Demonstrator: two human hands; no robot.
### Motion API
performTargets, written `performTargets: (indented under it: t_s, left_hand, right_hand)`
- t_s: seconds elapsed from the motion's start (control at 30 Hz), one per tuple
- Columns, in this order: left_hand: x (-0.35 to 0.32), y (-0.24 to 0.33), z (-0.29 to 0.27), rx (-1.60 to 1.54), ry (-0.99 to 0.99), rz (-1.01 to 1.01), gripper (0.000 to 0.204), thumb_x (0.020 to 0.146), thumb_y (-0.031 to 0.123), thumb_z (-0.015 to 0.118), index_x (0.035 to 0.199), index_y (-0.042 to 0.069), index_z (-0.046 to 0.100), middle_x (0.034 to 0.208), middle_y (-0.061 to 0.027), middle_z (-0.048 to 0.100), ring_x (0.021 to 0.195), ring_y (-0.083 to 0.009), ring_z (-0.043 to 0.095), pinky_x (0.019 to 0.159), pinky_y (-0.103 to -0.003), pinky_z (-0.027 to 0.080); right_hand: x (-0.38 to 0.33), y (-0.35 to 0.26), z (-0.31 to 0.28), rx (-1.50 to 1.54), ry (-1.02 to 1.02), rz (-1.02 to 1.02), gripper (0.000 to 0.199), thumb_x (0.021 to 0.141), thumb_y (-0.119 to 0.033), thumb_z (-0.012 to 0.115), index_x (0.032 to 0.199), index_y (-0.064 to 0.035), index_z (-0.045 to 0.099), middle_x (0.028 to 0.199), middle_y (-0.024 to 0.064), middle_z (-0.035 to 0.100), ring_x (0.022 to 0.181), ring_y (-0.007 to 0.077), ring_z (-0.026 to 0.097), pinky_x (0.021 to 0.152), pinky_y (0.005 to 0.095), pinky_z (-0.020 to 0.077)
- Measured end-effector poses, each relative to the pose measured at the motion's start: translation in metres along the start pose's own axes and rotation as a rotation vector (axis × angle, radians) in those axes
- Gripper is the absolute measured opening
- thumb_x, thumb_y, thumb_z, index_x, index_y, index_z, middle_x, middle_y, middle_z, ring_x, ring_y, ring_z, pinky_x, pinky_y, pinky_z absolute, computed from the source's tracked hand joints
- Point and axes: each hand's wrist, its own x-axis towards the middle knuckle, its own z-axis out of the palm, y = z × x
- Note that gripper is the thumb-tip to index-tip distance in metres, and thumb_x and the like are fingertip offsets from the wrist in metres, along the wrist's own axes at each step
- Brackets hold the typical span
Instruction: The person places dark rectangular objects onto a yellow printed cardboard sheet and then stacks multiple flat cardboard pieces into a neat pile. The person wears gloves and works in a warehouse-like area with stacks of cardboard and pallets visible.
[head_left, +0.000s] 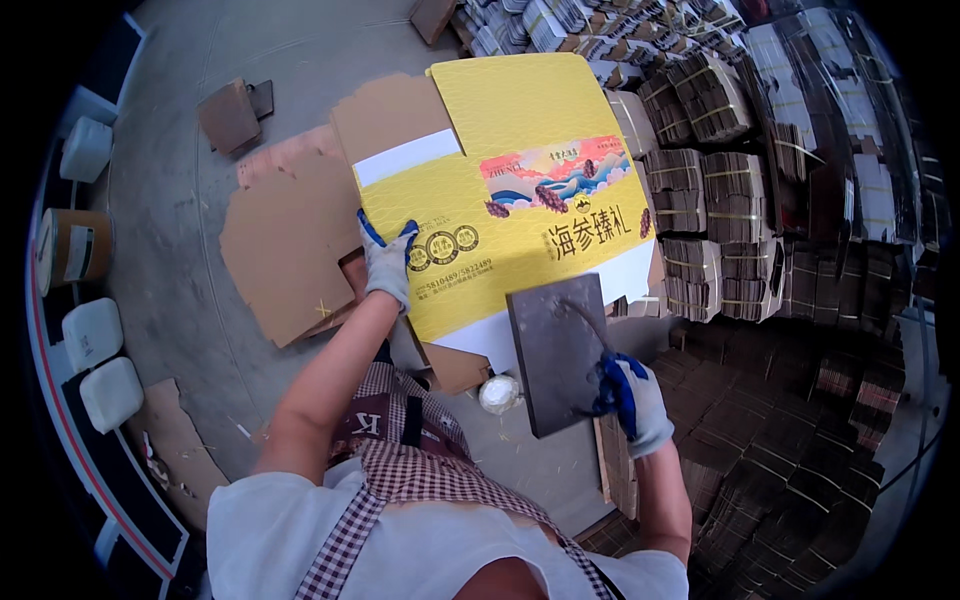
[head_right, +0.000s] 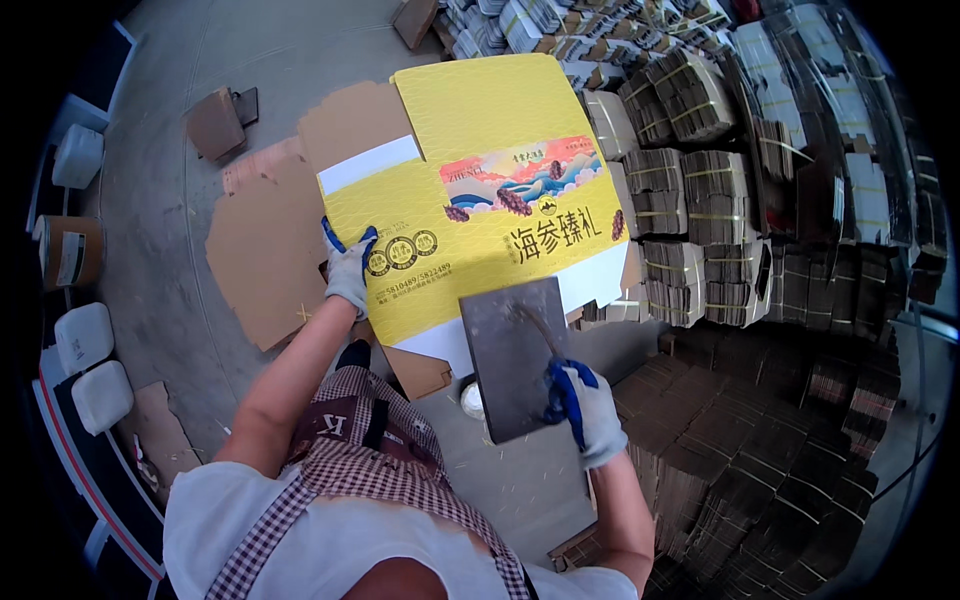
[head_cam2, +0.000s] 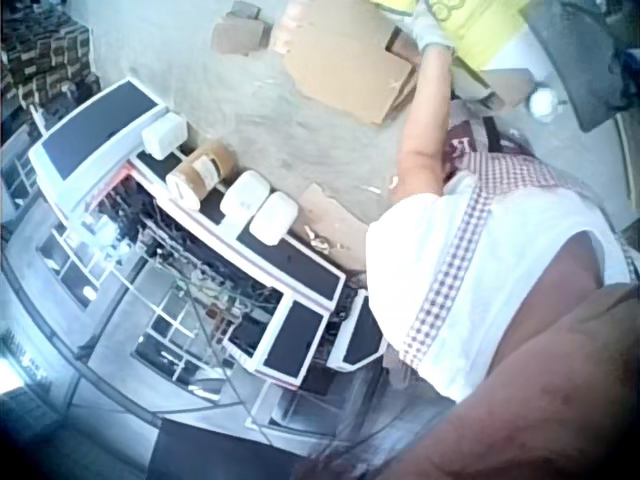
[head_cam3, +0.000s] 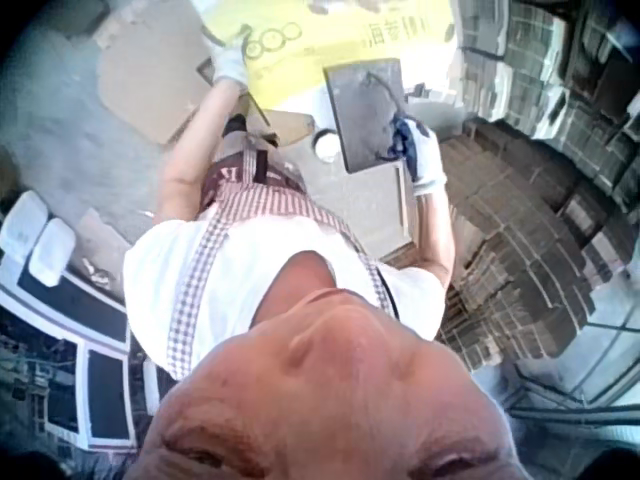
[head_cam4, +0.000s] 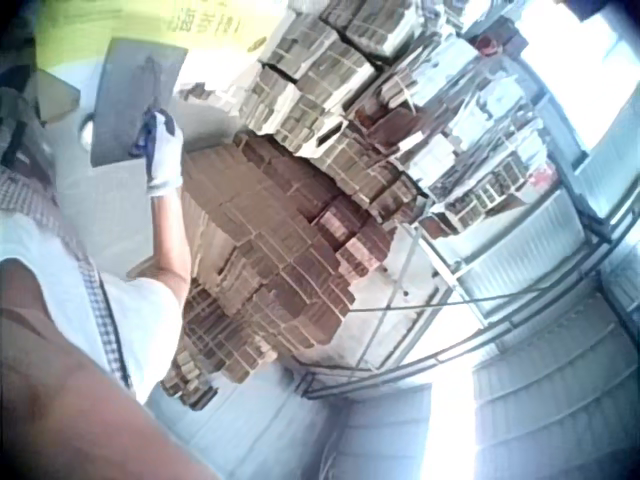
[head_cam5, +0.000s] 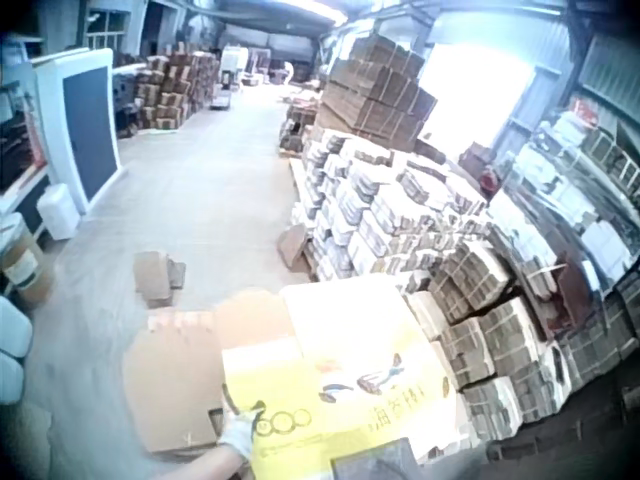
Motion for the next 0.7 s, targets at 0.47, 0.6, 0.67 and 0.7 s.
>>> performTargets:
  t_s: [0.47, 0.6, 0.67, 0.7]
  left_hand:
    - [-0.014, 0.014, 0.015, 0.108, 0.059, -0.057, 0.093, 0.086, -0.001, 0.072, 0.159, 0.014, 0.016, 0.139, -0.0119, 0.054, 0.117, -0.0198, 0.060, 0.097, -0.033, 0.051]
    - [0.000, 0.007, 0.007, 0.022, 0.032, -0.089, 0.093, 0.086, -0.004, 0.070, 0.159, 0.015, 0.016, 0.137, -0.0108, 0.055, 0.115, -0.0196, 0.060, 0.094, -0.033, 0.053]
    - [-0.003, 0.008, 0.011, 0.008, 0.018, -0.095, 0.094, 0.087, -0.004, 0.070, 0.159, 0.016, 0.013, 0.136, -0.0109, 0.055, 0.115, -0.0205, 0.061, 0.094, -0.033, 0.054]
    - [-0.004, 0.009, 0.012, 0.019, 0.024, -0.114, 0.094, 0.087, -0.004, 0.070, 0.159, 0.016, 0.013, 0.136, -0.0109, 0.055, 0.114, -0.0206, 0.061, 0.094, -0.033, 0.054]
  right_hand:
    - [0.189, -0.108, 0.134, -0.202, -0.148, -0.146, 0.027, 0.100, -0.028, 0.056, 0.095, -0.0041, 0.068, 0.072, 0.0013, 0.058, 0.058, 0.0104, 0.052, 0.052, 0.0263, 0.0438]
    - [0.175, -0.109, 0.138, -0.152, -0.115, -0.131, 0.030, 0.100, -0.030, 0.056, 0.090, -0.0036, 0.066, 0.068, 0.0007, 0.053, 0.057, 0.0101, 0.050, 0.052, 0.0262, 0.0420]
    - [0.168, -0.106, 0.135, -0.072, -0.084, -0.104, 0.030, 0.100, -0.031, 0.058, 0.093, -0.0031, 0.068, 0.068, -0.0001, 0.053, 0.057, 0.0094, 0.050, 0.052, 0.0251, 0.0417]
    - [0.171, -0.102, 0.132, -0.066, -0.098, -0.086, 0.028, 0.100, -0.029, 0.058, 0.098, -0.0039, 0.069, 0.072, 0.0002, 0.057, 0.057, 0.0091, 0.051, 0.052, 0.0250, 0.0427]
